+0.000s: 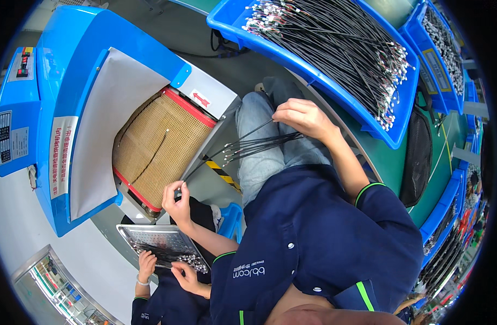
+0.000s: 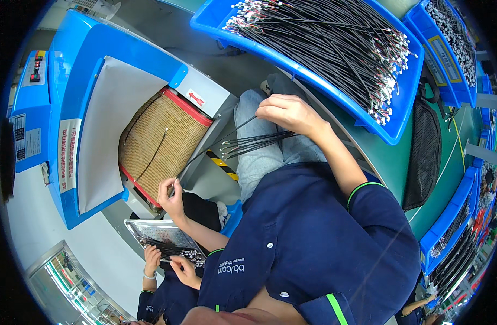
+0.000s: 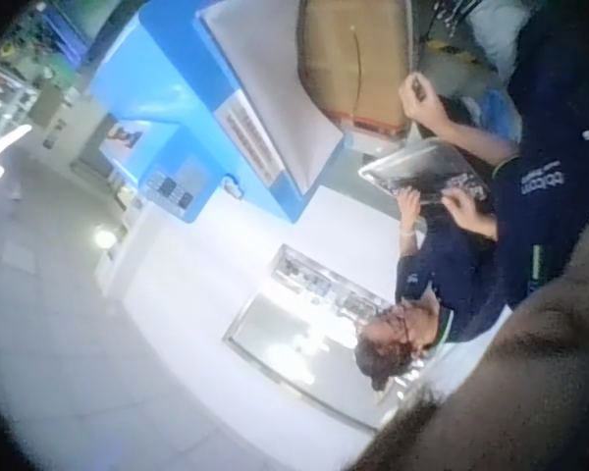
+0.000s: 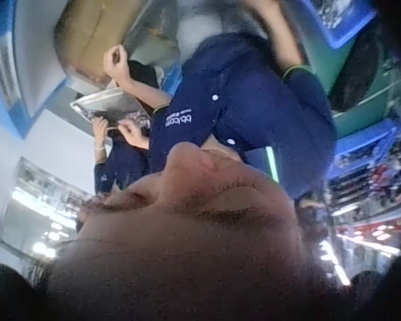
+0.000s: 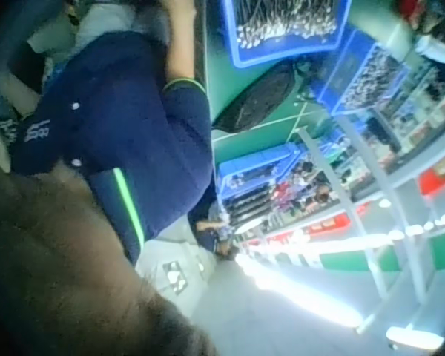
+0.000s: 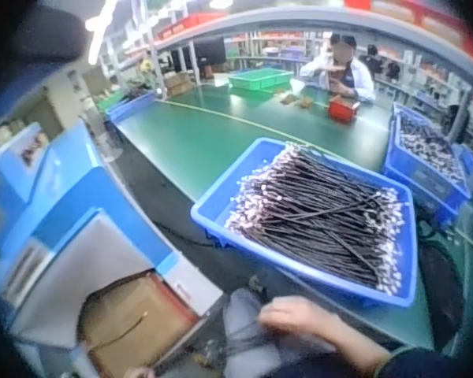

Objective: Assembling small components onto wires and feeding them into a machine.

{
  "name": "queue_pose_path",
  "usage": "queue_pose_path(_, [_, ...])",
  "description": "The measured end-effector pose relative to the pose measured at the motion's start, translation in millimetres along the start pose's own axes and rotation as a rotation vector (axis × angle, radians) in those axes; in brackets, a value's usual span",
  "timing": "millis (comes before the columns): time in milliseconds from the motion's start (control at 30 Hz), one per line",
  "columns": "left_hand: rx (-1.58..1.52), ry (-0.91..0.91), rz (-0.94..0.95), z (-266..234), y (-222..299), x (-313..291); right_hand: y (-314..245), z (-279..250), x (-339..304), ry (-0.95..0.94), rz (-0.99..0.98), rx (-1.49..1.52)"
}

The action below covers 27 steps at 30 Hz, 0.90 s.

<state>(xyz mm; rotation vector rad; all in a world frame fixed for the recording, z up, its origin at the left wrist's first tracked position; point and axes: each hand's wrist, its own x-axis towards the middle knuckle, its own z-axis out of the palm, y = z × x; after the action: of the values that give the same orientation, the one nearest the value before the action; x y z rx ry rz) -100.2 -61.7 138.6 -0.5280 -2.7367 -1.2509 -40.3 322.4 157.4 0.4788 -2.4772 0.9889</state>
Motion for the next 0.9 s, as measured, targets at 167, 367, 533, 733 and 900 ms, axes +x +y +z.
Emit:
queue_pose_path(167, [0.01, 0.026, 0.018, -3.6, 1.6, -0.3, -4.5, -9.2, 2.6, -0.124, -0.076, -0.078])
queue_pose_path(367, [-0.026, -0.019, -0.022, -9.8, 4.5, 2.3, -7.5, -8.0, 10.4, 0.103, -0.385, -0.225])
queue_pose_path(533, [-0.019, -0.008, -0.032, -20.8, 4.6, 0.5, -13.0, -10.7, 14.4, -0.036, -0.184, -0.113])
queue_pose_path(733, [-0.009, 0.006, -0.006, -24.0, 2.3, -0.6, -14.0, 0.6, 11.2, -0.019, -0.008, 0.069])
queue_pose_path(900, [-0.024, 0.014, 0.002, -25.4, 1.9, -3.6, -16.5, 0.0, 9.3, -0.083, 0.081, 0.145])
